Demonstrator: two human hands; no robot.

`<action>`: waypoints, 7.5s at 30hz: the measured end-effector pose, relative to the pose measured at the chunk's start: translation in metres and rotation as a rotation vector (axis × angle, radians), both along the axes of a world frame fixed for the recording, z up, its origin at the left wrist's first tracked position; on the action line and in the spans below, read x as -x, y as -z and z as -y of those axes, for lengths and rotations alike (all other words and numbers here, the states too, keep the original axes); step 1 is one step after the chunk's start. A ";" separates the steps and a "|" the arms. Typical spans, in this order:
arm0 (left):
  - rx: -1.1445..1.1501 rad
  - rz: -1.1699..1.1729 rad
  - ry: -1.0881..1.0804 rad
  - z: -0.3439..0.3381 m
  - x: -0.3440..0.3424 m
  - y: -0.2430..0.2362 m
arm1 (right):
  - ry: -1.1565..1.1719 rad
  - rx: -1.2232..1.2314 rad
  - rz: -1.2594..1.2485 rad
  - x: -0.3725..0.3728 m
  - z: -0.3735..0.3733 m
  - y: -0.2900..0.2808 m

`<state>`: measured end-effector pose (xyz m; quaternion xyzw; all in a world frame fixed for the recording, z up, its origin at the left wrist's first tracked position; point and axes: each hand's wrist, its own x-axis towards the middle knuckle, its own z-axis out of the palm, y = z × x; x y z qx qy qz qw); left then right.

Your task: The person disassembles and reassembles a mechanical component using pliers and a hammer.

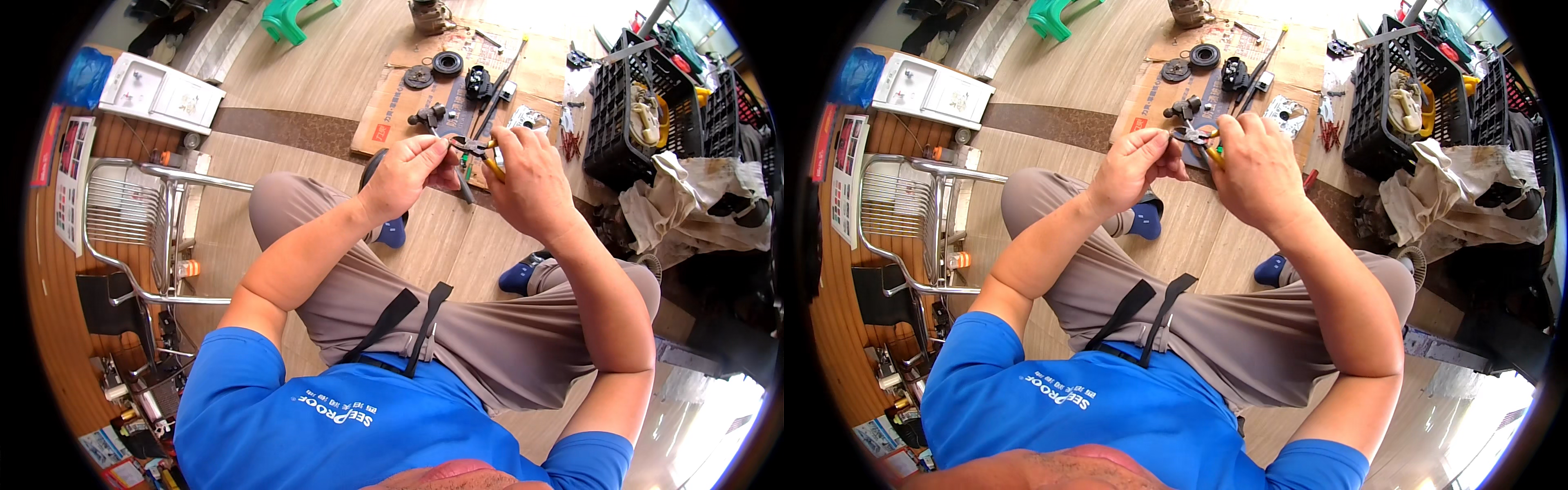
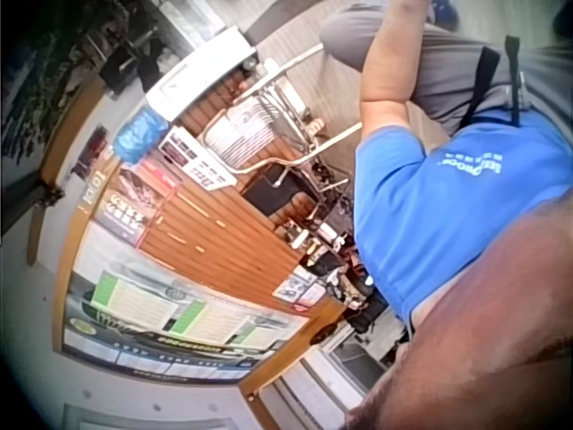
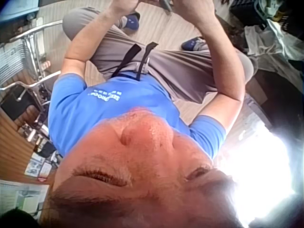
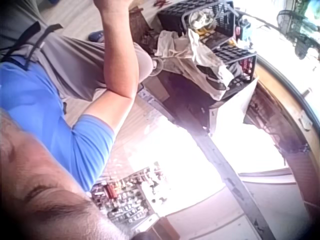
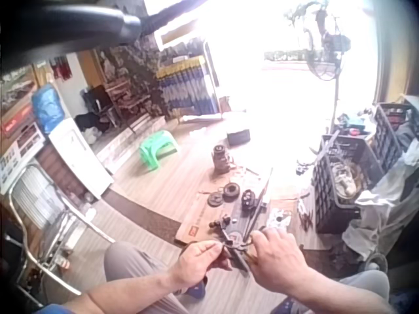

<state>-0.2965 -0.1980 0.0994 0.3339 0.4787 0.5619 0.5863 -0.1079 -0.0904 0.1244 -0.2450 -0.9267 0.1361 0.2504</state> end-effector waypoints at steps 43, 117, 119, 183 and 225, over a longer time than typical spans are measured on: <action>-0.100 0.415 0.164 -0.001 0.005 -0.008 | -0.020 0.140 -0.045 0.001 0.005 0.008; -0.019 0.479 0.112 -0.005 0.010 -0.003 | 0.001 0.237 -0.035 0.000 0.006 0.005; -0.009 0.465 0.110 -0.004 0.009 -0.003 | 0.004 0.174 -0.059 0.001 0.005 0.007; 0.076 0.300 -0.018 -0.004 0.012 -0.001 | -0.014 0.337 0.041 -0.001 0.004 0.012; 0.123 0.326 0.065 0.000 0.009 0.001 | -0.005 0.118 0.025 0.004 0.003 0.015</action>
